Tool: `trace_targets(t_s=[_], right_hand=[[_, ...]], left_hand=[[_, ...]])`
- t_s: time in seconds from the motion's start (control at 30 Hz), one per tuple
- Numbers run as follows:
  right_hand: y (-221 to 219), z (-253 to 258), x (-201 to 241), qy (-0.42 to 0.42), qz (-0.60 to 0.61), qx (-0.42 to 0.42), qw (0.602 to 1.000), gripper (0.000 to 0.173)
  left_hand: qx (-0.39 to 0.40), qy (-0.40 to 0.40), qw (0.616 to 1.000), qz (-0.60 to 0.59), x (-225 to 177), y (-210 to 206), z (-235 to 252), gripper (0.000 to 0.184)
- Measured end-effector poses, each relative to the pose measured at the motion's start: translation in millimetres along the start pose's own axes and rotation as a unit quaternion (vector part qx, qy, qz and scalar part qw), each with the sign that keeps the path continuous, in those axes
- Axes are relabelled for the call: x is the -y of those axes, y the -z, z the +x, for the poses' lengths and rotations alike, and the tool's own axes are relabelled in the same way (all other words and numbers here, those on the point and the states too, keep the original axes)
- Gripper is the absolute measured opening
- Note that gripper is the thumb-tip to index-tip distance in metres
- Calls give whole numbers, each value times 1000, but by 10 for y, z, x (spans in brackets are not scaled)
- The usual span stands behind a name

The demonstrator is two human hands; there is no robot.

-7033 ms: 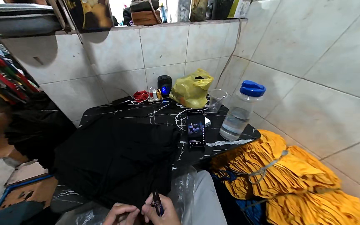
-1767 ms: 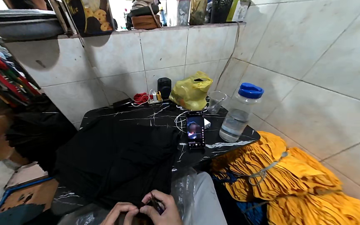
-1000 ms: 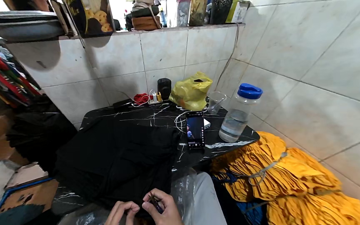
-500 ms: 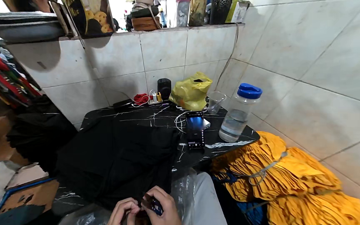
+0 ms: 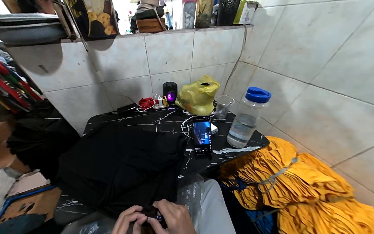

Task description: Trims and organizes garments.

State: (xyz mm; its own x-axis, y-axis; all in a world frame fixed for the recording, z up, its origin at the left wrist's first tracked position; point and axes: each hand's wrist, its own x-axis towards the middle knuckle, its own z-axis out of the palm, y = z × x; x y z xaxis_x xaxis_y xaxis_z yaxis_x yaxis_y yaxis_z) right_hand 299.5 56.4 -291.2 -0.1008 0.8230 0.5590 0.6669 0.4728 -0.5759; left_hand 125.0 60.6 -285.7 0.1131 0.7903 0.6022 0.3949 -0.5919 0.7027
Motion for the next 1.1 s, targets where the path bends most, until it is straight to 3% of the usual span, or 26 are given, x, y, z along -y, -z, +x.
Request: trace_targets(t_s=[0.27, 0.37, 0.5, 0.6, 0.97, 1.03, 1.1], right_hand=[[-62, -26, -14, 50, -24, -17, 998, 25], [-49, -24, 57, -26, 18, -39, 999, 31], [-85, -9, 58, -148, 203, -18, 968, 33], [-111, 12, 19, -171, 291, -18, 941, 26], [-112, 15, 89, -216, 420, -39, 881, 16], [-100, 28, 87, -225, 441, -37, 868, 16], [-91, 35, 76, -229, 451, -24, 862, 18]], left_hand=[[6, 9, 1000, -15, 16, 10, -17, 9], [7, 12, 999, -35, 20, 4, -27, 10], [18, 27, 998, -54, -11, -12, -24, 11], [19, 35, 998, -57, -16, -36, -29, 13], [5, 19, 1000, -13, -48, -15, -19, 8], [39, 27, 998, -33, -77, 31, -25, 9], [125, 45, 990, -56, -91, 114, -23, 8]])
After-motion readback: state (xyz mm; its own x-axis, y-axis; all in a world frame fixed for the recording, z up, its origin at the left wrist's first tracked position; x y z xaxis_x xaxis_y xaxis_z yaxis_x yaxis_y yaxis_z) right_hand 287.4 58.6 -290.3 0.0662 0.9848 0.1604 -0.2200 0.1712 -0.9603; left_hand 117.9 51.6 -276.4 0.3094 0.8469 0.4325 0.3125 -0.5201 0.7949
